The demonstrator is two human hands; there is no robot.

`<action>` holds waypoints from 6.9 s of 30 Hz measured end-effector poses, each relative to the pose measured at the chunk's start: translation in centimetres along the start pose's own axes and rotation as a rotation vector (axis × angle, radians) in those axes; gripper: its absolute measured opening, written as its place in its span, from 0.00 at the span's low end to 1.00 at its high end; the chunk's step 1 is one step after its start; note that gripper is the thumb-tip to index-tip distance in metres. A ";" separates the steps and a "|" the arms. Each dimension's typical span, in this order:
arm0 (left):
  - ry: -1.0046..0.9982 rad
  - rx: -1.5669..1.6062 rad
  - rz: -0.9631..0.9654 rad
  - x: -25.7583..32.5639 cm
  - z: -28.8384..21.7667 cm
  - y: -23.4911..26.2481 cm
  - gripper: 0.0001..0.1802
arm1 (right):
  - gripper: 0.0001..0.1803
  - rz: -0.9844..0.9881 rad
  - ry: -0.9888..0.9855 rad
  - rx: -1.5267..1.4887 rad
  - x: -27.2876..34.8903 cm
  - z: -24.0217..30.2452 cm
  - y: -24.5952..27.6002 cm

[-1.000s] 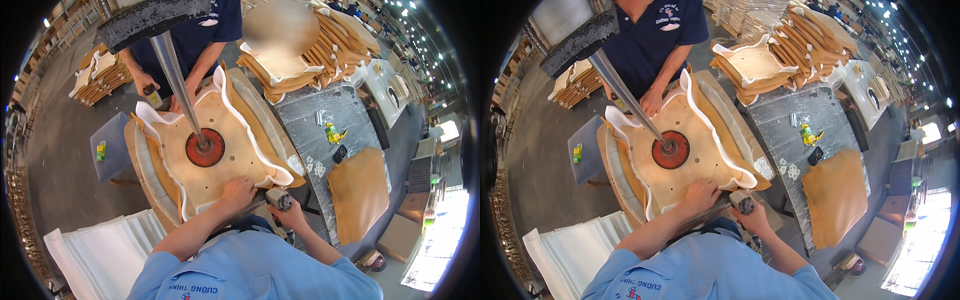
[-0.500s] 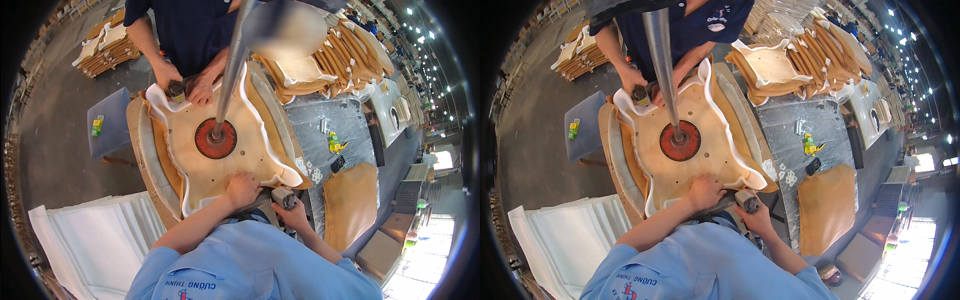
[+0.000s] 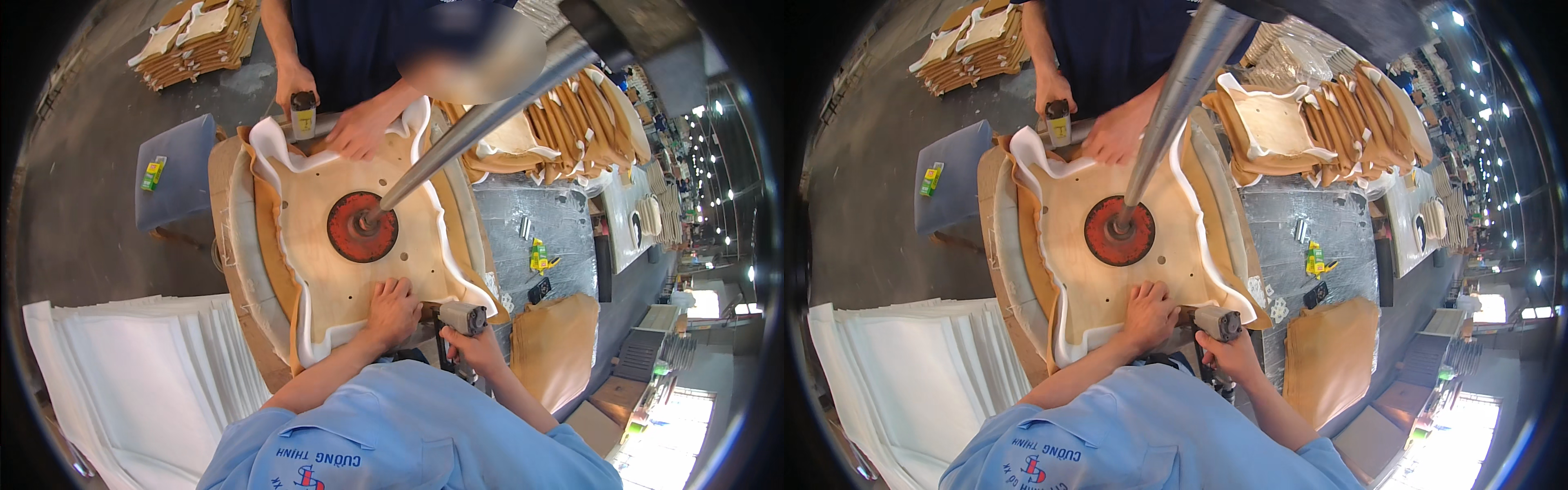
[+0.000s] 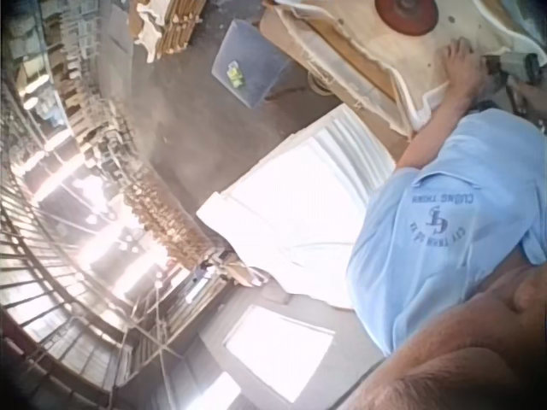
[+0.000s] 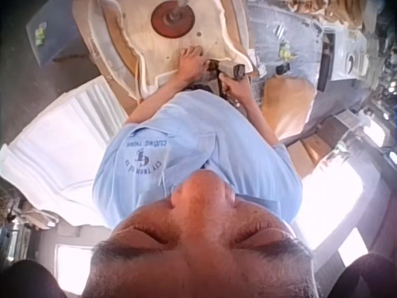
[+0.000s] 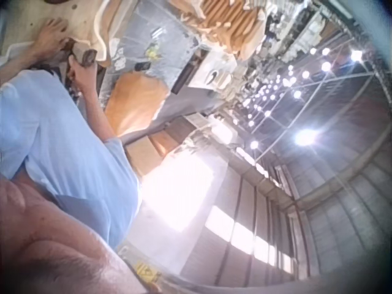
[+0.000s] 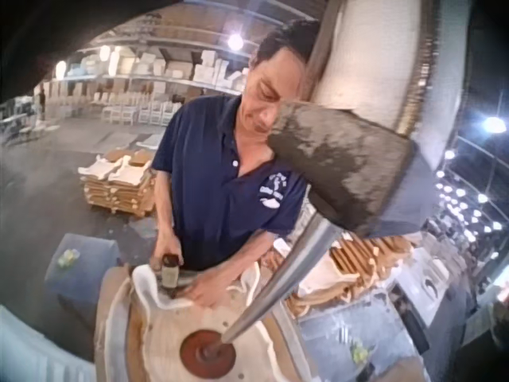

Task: The person assembles chair seat components by layering a brown sheet and a white sheet over a wooden base, then uses a handheld stapler to secure the edges to the base. The person repeats this process for multiple units, stacking completed assemblies on the table.

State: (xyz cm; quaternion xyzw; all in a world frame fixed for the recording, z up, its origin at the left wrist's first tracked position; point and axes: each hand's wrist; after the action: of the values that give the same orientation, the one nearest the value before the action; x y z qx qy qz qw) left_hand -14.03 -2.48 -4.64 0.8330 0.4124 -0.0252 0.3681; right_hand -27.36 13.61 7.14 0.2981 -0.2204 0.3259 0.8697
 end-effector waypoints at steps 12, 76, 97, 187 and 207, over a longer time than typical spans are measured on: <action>0.037 -0.003 -0.025 0.1 0.2 -0.4 0.08 | 0.16 0.037 -0.106 0.131 -2.0 2.3 -1.5; -0.056 0.053 0.113 3.5 5.3 10.5 0.11 | 0.12 -0.018 -0.068 0.041 6.3 1.5 -11.3; -0.008 -0.053 0.253 3.0 5.1 10.3 0.06 | 0.25 -0.074 -0.030 0.409 4.9 5.2 -13.8; -0.105 0.007 0.140 -0.1 3.9 4.2 0.12 | 0.20 -0.051 -0.036 0.343 0.4 5.0 -6.4; -0.136 0.050 0.271 -0.8 4.7 5.6 0.13 | 0.16 -0.062 -0.095 0.356 0.9 5.8 -8.0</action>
State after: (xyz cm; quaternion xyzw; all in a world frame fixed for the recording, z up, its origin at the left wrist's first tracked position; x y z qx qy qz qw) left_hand -9.34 -8.17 -4.51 0.8863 0.2694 -0.0417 0.3743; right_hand -22.22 5.25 8.83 0.4692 -0.1906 0.3182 0.8014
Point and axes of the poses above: each hand's wrist, its own x-axis away from the middle knuckle, its own y-axis out of the back of the hand, z = x × y, and after that the axes turned 14 degrees about -z, right-handed
